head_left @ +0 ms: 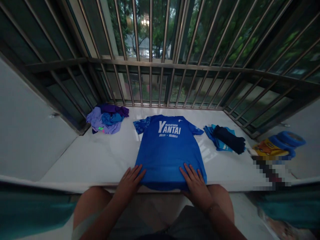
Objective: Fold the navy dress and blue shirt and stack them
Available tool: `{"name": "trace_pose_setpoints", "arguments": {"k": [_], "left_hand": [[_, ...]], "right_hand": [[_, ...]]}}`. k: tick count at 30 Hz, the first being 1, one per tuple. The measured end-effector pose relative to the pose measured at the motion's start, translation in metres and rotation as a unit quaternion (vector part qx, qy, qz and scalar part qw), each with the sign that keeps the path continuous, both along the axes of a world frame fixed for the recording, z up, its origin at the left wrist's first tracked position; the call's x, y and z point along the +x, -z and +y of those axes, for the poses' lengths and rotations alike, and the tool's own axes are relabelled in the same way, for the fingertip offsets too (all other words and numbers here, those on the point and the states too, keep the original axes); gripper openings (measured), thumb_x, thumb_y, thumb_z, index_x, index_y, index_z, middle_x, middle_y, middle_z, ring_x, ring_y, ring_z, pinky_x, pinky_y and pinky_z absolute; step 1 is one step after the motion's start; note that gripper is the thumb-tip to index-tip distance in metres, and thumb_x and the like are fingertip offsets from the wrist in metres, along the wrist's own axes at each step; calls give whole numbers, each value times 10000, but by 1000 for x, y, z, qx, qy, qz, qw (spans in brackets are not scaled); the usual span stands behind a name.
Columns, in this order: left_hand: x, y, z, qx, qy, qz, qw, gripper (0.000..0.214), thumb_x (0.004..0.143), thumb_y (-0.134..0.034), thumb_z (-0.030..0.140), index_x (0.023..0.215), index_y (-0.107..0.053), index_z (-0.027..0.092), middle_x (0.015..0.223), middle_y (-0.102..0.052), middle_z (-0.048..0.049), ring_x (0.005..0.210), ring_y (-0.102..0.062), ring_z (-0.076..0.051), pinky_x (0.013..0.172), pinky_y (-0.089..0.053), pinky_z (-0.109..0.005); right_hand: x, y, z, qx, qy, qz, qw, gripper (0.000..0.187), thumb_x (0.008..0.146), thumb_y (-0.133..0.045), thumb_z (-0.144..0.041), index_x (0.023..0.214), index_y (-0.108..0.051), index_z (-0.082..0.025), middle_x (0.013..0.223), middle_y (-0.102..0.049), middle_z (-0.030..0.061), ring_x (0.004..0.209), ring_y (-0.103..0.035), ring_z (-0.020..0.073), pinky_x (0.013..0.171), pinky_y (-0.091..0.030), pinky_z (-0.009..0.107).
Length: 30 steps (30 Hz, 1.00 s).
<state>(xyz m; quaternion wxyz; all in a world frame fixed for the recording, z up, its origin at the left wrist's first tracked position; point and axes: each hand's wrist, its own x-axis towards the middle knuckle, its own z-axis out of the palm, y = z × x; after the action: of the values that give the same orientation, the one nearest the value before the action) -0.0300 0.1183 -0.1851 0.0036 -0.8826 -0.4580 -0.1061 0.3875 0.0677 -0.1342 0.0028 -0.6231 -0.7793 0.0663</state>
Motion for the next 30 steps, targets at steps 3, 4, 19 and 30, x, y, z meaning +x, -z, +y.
{"name": "trace_pose_setpoints", "arguments": {"k": [3,4,19,30], "left_hand": [[-11,11,4,61,19,-24,998,438,1082,-654,220,1498,-756,312,1602,-708,-118,1438,-725,-326,1242,-555,-575],[-13,9,7,68,25,-30,997,394,1096,-637,228,1456,-783,298,1558,-742,-116,1403,-746,-322,1226,-567,-568],[-34,-42,-59,-16,10,-50,999,499,1018,-751,377,1516,-717,349,1678,-655,-71,1472,-692,-343,1208,-614,-538],[29,-50,93,-57,-158,-7,986,615,1143,-516,473,1702,-570,225,1825,-440,-158,1713,-395,-384,1416,-236,-685]], "right_hand": [[14,28,-13,113,-16,-29,993,965,987,-552,-73,1851,-241,-369,1900,-278,47,1747,-315,338,1391,-273,646],[16,32,-14,137,-20,-34,990,984,981,-514,-44,1857,-209,-372,1890,-308,46,1734,-349,328,1383,-297,634],[17,-3,-66,127,-75,72,986,402,1025,-714,-301,1415,-784,-372,1407,-813,50,1267,-767,308,1116,-593,490],[-37,-29,103,87,3,76,993,532,1128,-560,-389,1632,-633,-235,1818,-464,127,1718,-368,365,1394,-265,666]]}}
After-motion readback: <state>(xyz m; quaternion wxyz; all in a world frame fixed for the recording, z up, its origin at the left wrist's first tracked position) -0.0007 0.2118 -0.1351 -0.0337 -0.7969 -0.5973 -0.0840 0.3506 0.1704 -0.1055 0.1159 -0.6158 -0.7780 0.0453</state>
